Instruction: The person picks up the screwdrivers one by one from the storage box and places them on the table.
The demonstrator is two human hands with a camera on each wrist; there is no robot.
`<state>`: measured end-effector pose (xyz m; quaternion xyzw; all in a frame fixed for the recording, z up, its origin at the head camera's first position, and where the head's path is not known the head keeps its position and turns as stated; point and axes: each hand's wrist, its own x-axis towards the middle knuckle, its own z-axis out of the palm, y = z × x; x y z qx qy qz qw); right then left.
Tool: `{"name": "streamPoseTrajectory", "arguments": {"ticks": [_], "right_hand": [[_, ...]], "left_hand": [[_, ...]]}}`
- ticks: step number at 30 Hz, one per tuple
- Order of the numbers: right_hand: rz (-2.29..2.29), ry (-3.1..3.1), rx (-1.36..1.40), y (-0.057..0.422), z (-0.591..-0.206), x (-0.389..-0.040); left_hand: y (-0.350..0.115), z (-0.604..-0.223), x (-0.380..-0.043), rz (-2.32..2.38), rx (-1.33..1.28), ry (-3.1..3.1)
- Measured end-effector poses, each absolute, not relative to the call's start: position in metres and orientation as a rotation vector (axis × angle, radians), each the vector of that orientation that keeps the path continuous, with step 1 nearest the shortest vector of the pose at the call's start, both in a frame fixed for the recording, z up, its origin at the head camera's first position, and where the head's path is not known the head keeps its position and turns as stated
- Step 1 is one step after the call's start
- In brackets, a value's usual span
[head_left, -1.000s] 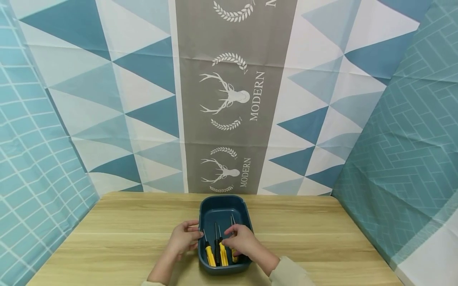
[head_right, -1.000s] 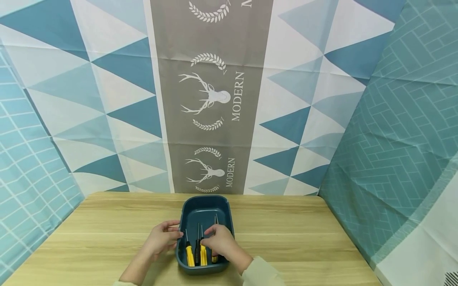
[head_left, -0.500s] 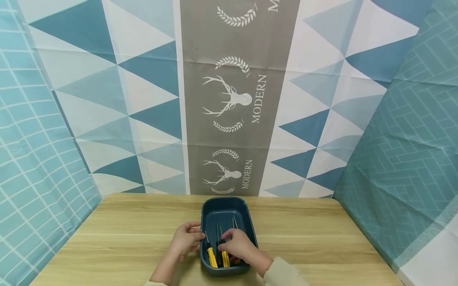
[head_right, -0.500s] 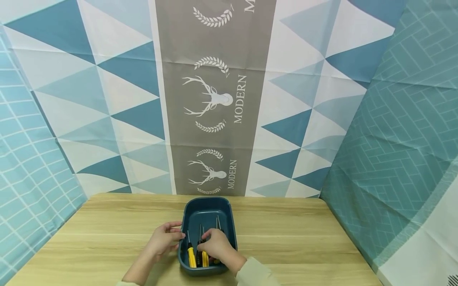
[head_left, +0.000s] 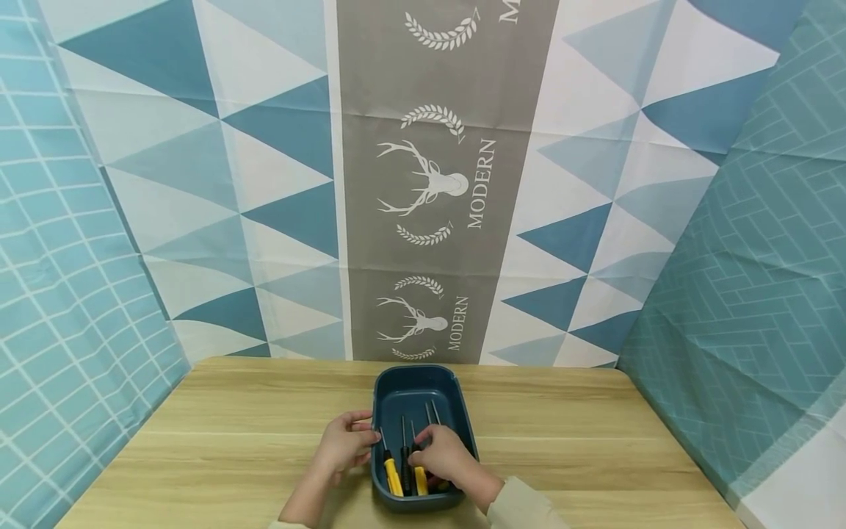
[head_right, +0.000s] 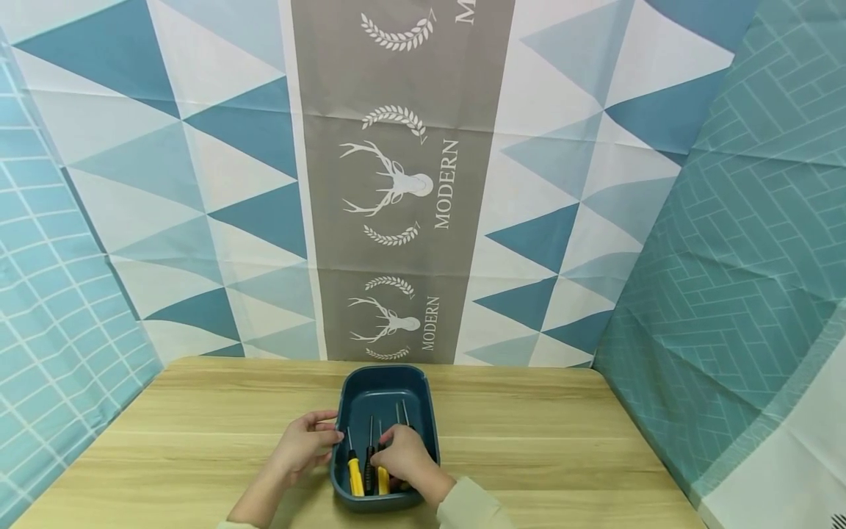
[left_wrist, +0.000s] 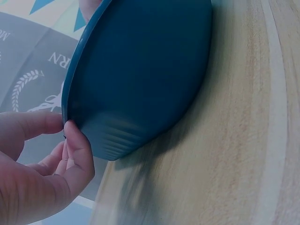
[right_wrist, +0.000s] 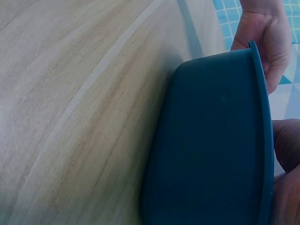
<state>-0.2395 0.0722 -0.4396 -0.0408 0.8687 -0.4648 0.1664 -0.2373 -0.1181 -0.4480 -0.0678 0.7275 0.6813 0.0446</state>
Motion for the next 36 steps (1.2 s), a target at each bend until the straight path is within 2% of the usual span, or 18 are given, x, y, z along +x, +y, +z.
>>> {"name": "streamPoseTrajectory", "arguments": {"ticks": [10, 22, 36], "right_hand": [[-1.219, 2.562, -0.096, 0.072, -0.44, -0.241], [-0.983, 2.742, -0.219, 0.07, -0.447, -0.242], [-0.944, 2.745, -0.277, 0.065, -0.45, -0.24]], "left_hand": [[-0.116, -0.448, -0.237, 2.085, -0.219, 2.215], [-0.115, -0.45, -0.238, 2.096, -0.226, 2.202], [-0.116, -0.449, -0.239, 2.101, -0.24, 2.201]]}}
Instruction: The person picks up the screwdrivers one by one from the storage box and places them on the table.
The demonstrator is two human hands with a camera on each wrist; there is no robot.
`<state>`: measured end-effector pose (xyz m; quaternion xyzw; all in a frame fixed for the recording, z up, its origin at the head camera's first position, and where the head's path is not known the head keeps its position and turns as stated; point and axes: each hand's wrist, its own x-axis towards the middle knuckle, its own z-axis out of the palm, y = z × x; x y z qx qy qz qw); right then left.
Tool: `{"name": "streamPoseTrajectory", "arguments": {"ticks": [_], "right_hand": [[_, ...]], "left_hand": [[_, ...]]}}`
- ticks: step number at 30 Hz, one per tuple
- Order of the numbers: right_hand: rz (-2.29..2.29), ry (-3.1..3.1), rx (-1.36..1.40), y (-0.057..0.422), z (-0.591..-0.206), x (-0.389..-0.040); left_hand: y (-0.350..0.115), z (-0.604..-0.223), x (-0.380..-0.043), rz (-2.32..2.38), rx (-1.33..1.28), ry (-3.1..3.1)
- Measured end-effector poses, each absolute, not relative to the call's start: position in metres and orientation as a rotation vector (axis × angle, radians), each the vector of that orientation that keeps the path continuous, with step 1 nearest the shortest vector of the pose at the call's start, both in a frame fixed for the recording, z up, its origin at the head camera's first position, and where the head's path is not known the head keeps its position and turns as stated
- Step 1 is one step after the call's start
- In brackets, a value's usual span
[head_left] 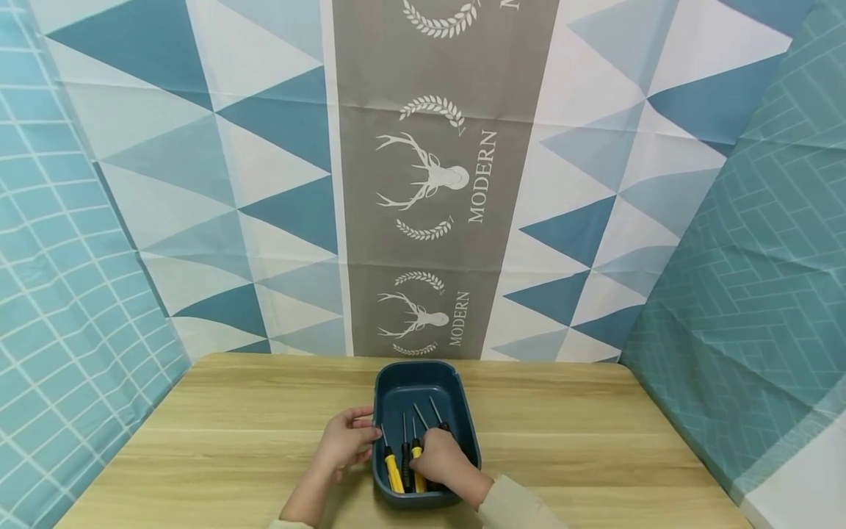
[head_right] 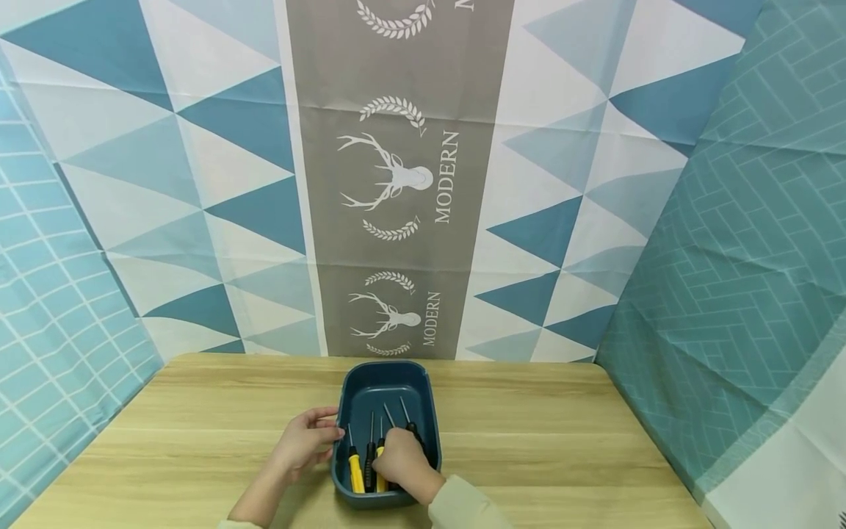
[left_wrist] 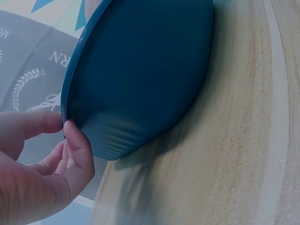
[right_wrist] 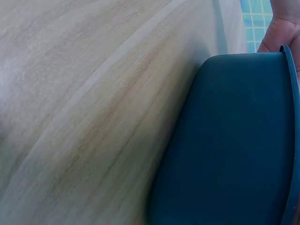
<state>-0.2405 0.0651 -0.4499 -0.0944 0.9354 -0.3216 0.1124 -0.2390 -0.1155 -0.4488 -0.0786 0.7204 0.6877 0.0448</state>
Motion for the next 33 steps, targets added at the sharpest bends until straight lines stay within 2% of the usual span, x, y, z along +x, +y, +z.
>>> {"name": "streamPoseTrajectory", "arguments": {"ticks": [33], "right_hand": [[-1.093, 2.669, -0.225, 0.0704, -0.4476, -0.2401]], "left_hand": [[-0.1139, -0.4461, -0.2384, 2.092, -0.247, 2.22]]}}
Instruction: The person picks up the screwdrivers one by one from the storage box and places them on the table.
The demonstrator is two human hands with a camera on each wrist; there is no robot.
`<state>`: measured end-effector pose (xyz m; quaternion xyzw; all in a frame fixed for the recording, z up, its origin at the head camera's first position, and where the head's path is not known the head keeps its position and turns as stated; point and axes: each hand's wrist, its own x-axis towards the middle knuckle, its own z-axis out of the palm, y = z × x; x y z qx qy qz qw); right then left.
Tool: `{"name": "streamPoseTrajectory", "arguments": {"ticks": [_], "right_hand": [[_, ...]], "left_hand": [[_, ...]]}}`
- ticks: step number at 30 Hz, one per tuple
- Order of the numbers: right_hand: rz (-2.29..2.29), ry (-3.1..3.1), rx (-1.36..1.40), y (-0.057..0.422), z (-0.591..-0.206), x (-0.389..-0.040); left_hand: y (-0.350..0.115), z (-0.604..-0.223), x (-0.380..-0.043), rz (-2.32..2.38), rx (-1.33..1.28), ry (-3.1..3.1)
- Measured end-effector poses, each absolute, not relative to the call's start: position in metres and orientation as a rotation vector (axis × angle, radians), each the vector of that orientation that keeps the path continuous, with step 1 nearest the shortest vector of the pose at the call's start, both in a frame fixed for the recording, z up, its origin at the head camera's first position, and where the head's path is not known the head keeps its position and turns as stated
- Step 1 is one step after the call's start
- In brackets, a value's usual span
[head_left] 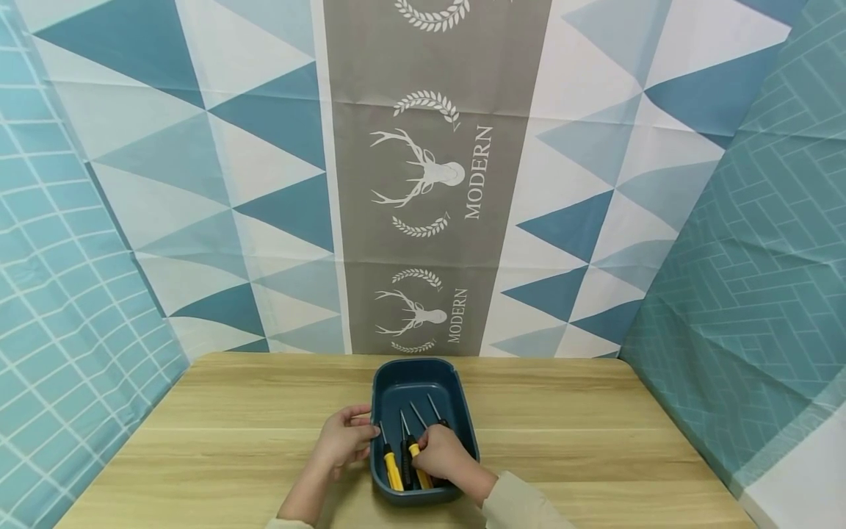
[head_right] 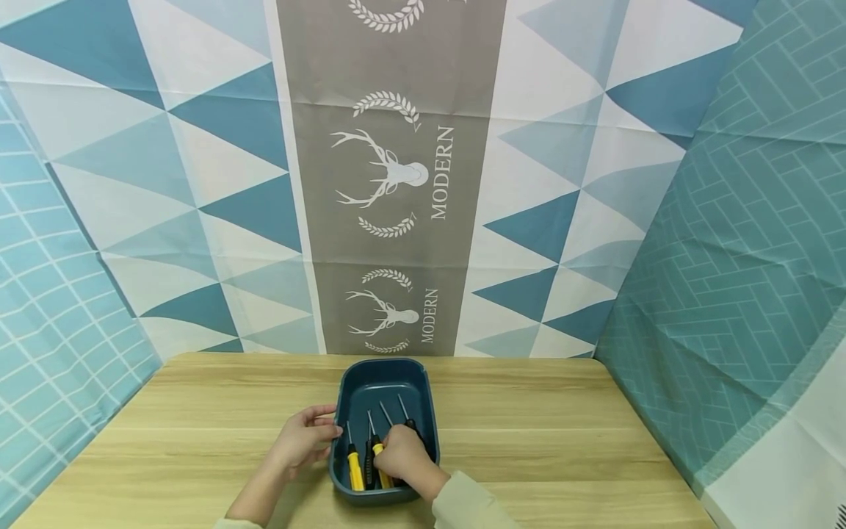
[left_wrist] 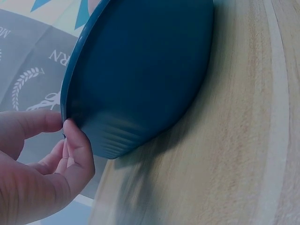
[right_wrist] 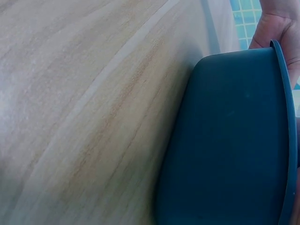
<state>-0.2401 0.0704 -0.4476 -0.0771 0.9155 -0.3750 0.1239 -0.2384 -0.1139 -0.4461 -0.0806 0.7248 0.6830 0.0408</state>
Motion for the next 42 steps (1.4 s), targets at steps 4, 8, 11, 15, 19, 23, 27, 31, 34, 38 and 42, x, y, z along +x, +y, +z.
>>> {"name": "streamPoseTrajectory", "arguments": {"ticks": [4, 8, 11, 15, 19, 23, 27, 31, 34, 38, 42], "right_hand": [[-1.127, 2.649, -0.199, 0.071, -0.446, -0.242], [-1.176, 2.624, -0.172, 0.072, -0.447, -0.244], [-1.212, 2.604, -0.158, 0.072, -0.447, -0.244], [-1.235, 2.585, -0.141, 0.074, -0.444, -0.244], [-1.236, 2.574, -0.126, 0.076, -0.441, -0.244], [-1.245, 2.556, -0.104, 0.078, -0.437, -0.243], [-1.258, 2.543, -0.104, 0.081, -0.433, -0.243], [-1.274, 2.533, -0.122, 0.084, -0.429, -0.242], [-1.282, 2.524, -0.129, 0.085, -0.426, -0.241], [-1.29, 2.523, -0.137, 0.087, -0.423, -0.241], [-1.311, 2.528, -0.149, 0.089, -0.421, -0.24]], "left_hand": [[-0.114, -0.446, -0.239, 2.096, -0.248, 2.217], [-0.115, -0.445, -0.238, 2.095, -0.245, 2.213], [-0.115, -0.445, -0.238, 2.091, -0.243, 2.208], [-0.116, -0.445, -0.237, 2.084, -0.246, 2.212], [-0.115, -0.446, -0.237, 2.086, -0.252, 2.218], [-0.115, -0.446, -0.238, 2.097, -0.258, 2.209], [-0.114, -0.447, -0.238, 2.105, -0.262, 2.2], [-0.115, -0.447, -0.238, 2.11, -0.258, 2.194], [-0.115, -0.447, -0.238, 2.107, -0.261, 2.196], [-0.115, -0.446, -0.238, 2.101, -0.271, 2.199], [-0.114, -0.445, -0.238, 2.099, -0.275, 2.199]]}}
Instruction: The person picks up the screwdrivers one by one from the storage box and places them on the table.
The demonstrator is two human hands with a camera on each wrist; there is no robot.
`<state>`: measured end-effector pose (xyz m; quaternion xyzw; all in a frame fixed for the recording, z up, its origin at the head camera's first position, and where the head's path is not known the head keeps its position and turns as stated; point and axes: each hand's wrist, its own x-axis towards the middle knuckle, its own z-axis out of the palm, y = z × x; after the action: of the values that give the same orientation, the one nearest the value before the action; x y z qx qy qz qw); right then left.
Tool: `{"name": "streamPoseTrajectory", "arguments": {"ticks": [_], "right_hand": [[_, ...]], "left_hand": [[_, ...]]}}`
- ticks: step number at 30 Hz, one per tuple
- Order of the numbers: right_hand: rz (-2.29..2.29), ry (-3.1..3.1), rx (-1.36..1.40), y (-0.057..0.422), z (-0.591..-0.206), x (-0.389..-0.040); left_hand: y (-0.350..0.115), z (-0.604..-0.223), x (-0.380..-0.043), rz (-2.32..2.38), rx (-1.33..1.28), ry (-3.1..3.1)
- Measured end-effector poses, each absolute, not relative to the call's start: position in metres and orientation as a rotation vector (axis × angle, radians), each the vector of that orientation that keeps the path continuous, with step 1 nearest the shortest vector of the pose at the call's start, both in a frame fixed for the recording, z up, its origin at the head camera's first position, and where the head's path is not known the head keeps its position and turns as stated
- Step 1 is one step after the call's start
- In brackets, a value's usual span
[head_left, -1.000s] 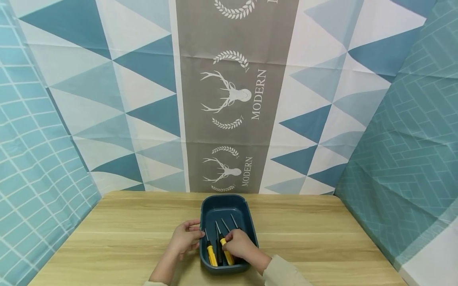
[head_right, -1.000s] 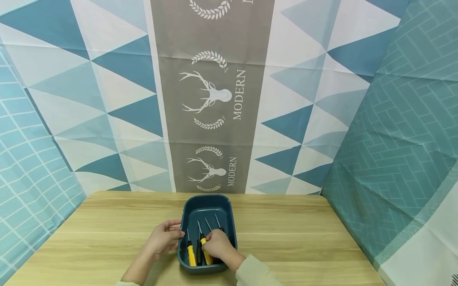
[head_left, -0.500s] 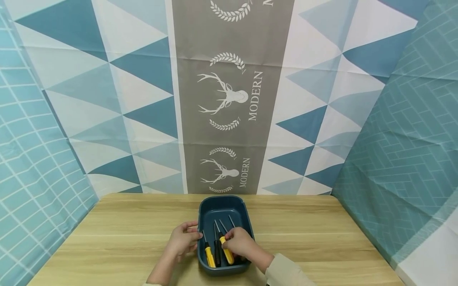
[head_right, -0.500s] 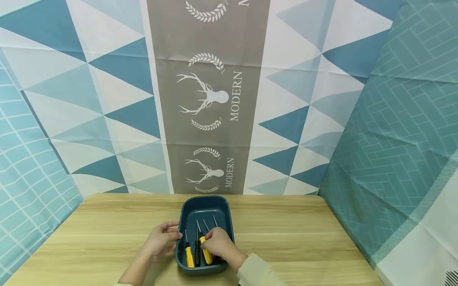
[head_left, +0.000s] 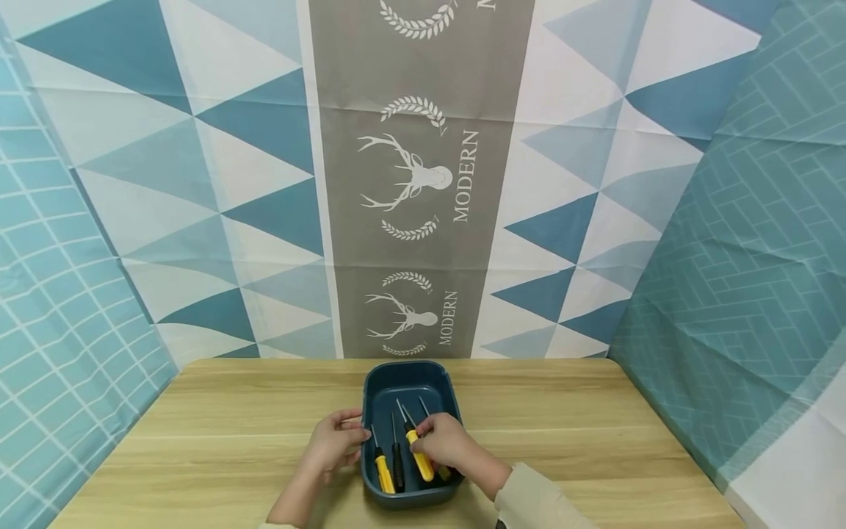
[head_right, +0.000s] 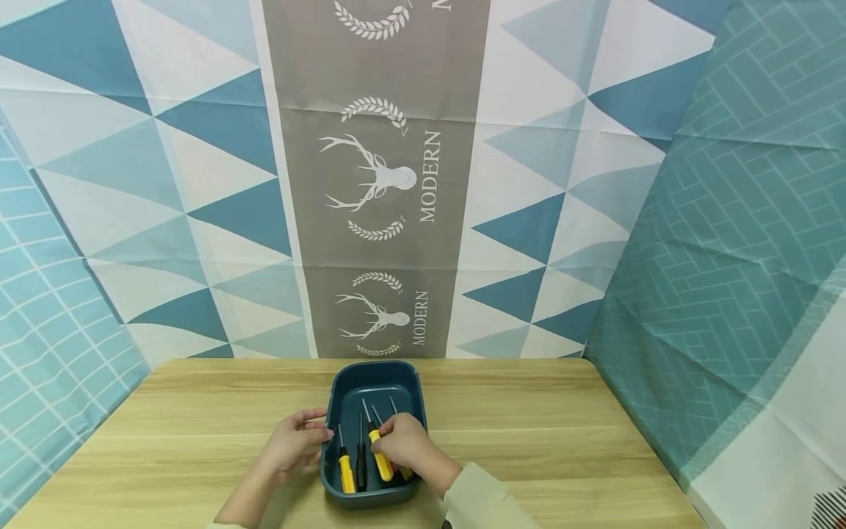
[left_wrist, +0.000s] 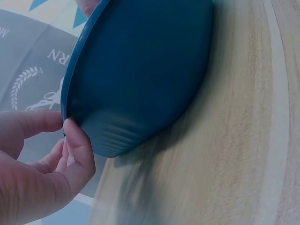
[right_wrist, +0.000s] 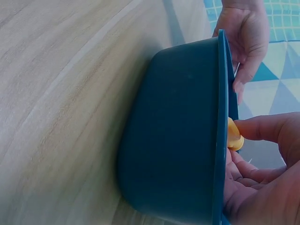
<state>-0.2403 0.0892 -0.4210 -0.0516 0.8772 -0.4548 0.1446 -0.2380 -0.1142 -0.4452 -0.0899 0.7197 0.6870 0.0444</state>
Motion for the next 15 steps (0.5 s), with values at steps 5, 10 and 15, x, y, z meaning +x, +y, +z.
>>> {"name": "streamPoseTrajectory", "arguments": {"ticks": [5, 10, 15], "right_hand": [[-1.334, 2.524, -0.148, 0.0924, -0.4193, -0.2398], [-1.338, 2.524, -0.137, 0.0954, -0.4171, -0.2397], [-1.36, 2.519, -0.139, 0.0982, -0.4155, -0.24]], "left_hand": [[-0.1144, -0.444, -0.2387, 2.09, -0.284, 2.198], [-0.1141, -0.4427, -0.2388, 2.084, -0.289, 2.194], [-0.1144, -0.4425, -0.2385, 2.089, -0.286, 2.189]]}}
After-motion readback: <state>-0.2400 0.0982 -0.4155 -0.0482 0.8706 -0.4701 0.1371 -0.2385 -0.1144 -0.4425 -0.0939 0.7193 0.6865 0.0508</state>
